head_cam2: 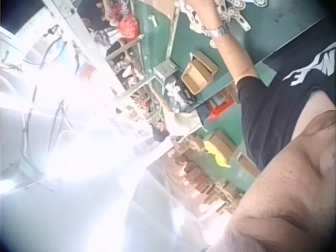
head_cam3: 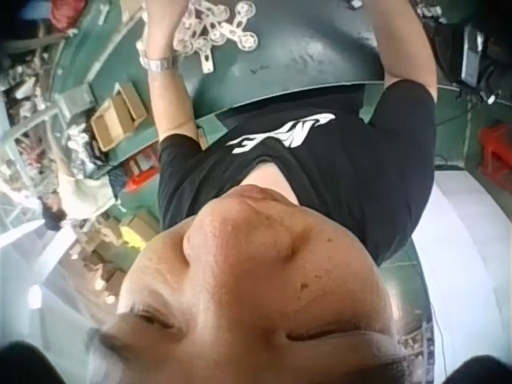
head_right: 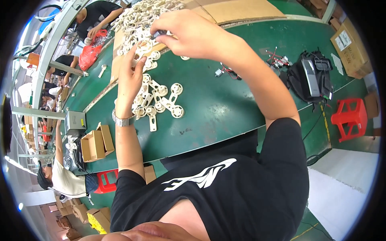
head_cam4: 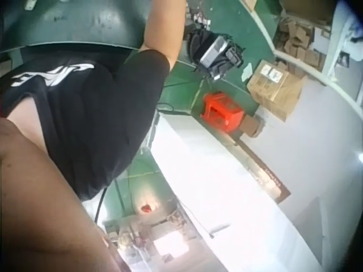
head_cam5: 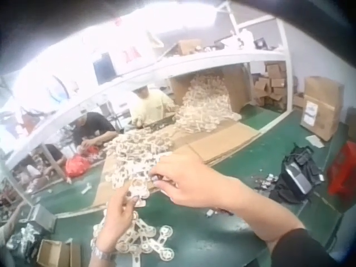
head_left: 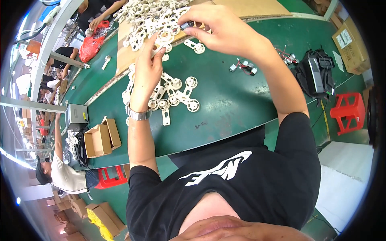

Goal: The person assembles small plastic housings by hand, inserting small electronic parts and wires into them.

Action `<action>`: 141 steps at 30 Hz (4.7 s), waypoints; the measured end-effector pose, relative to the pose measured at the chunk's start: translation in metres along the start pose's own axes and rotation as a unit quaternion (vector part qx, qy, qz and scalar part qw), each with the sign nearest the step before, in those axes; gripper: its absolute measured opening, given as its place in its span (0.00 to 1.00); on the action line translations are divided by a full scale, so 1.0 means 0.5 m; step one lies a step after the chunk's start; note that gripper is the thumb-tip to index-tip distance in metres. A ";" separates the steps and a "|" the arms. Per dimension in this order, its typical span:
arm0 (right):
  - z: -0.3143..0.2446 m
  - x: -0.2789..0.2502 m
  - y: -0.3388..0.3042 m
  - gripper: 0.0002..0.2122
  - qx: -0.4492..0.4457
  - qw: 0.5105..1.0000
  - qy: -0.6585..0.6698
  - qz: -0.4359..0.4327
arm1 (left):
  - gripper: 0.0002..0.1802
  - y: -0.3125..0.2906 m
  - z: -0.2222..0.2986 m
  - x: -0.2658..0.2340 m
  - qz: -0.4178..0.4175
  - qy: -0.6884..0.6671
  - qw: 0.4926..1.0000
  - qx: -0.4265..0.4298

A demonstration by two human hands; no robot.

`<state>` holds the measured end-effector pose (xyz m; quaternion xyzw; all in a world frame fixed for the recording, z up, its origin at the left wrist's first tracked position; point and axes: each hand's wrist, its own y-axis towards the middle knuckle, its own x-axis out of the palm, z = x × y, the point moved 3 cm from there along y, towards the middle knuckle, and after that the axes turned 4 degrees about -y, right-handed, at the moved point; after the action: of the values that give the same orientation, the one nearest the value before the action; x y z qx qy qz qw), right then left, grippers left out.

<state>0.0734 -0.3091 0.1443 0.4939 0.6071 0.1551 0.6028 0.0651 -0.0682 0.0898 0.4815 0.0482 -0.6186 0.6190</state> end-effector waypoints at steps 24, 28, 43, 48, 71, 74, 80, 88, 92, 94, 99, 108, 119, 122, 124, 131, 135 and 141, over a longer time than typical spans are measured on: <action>0.006 0.157 -0.008 0.09 0.079 0.993 0.083 0.002 | 0.22 -0.043 0.030 -0.026 0.027 0.148 0.987 0.056; -0.004 0.156 -0.011 0.08 -0.005 1.000 -0.013 -0.003 | 0.21 -0.043 0.038 -0.030 0.001 0.120 0.993 -0.011; -0.033 0.170 -0.020 0.08 0.012 0.995 -0.070 -0.063 | 0.21 -0.055 0.039 -0.016 -0.024 0.181 0.983 0.015; 0.008 0.181 -0.019 0.12 0.006 0.998 0.053 -0.019 | 0.21 -0.055 0.042 -0.026 -0.032 0.120 0.992 -0.016; 0.071 0.215 -0.033 0.12 0.124 0.919 0.371 -0.053 | 0.20 -0.053 0.053 -0.053 -0.043 0.069 0.995 -0.060; 0.069 0.216 -0.035 0.10 0.136 0.914 0.375 -0.077 | 0.19 -0.054 0.054 -0.054 -0.033 0.065 0.996 -0.042; 0.033 0.189 -0.020 0.12 0.160 0.943 0.272 -0.109 | 0.20 -0.053 0.051 -0.055 -0.019 0.105 0.994 -0.013; 0.036 0.189 -0.030 0.19 0.262 0.848 0.428 -0.171 | 0.24 -0.054 0.071 -0.045 -0.012 0.136 0.989 0.060; 0.034 0.188 -0.030 0.17 0.300 0.837 0.429 -0.158 | 0.23 -0.055 0.073 -0.036 -0.012 0.132 0.989 0.060; 0.030 0.193 -0.031 0.17 0.316 0.832 0.431 -0.151 | 0.24 -0.056 0.072 -0.034 -0.009 0.139 0.987 0.074; 0.022 0.204 -0.033 0.14 0.390 0.831 0.379 -0.116 | 0.23 -0.060 0.075 -0.021 -0.010 0.152 0.987 0.046; 0.030 0.204 -0.032 0.14 0.347 0.838 0.391 -0.155 | 0.22 -0.059 0.061 -0.027 -0.003 0.121 0.992 0.019; 0.021 0.194 -0.030 0.16 0.238 0.918 0.288 -0.135 | 0.21 -0.057 0.077 -0.038 -0.007 0.108 0.994 0.026; 0.020 0.172 -0.020 0.16 0.322 0.838 0.388 -0.210 | 0.21 -0.055 0.079 -0.044 -0.018 0.123 0.992 0.025; 0.022 0.173 -0.021 0.16 0.327 0.836 0.392 -0.202 | 0.22 -0.056 0.078 -0.042 -0.027 0.124 0.992 0.020; 0.031 0.190 -0.034 0.16 0.264 0.897 0.323 -0.149 | 0.21 -0.058 0.065 -0.026 -0.016 0.100 0.994 0.042; 0.052 0.180 -0.026 0.16 0.337 0.862 0.358 -0.124 | 0.30 -0.061 0.051 -0.022 -0.018 0.097 0.995 -0.029; 0.162 0.148 -0.032 0.09 0.523 0.783 0.336 0.017 | 0.28 -0.074 0.024 0.036 -0.230 0.050 0.972 -0.022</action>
<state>0.1545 -0.2913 0.0707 0.6603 0.7507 -0.0201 0.0070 0.0329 -0.0804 0.0647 0.4740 0.2020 -0.7183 0.4674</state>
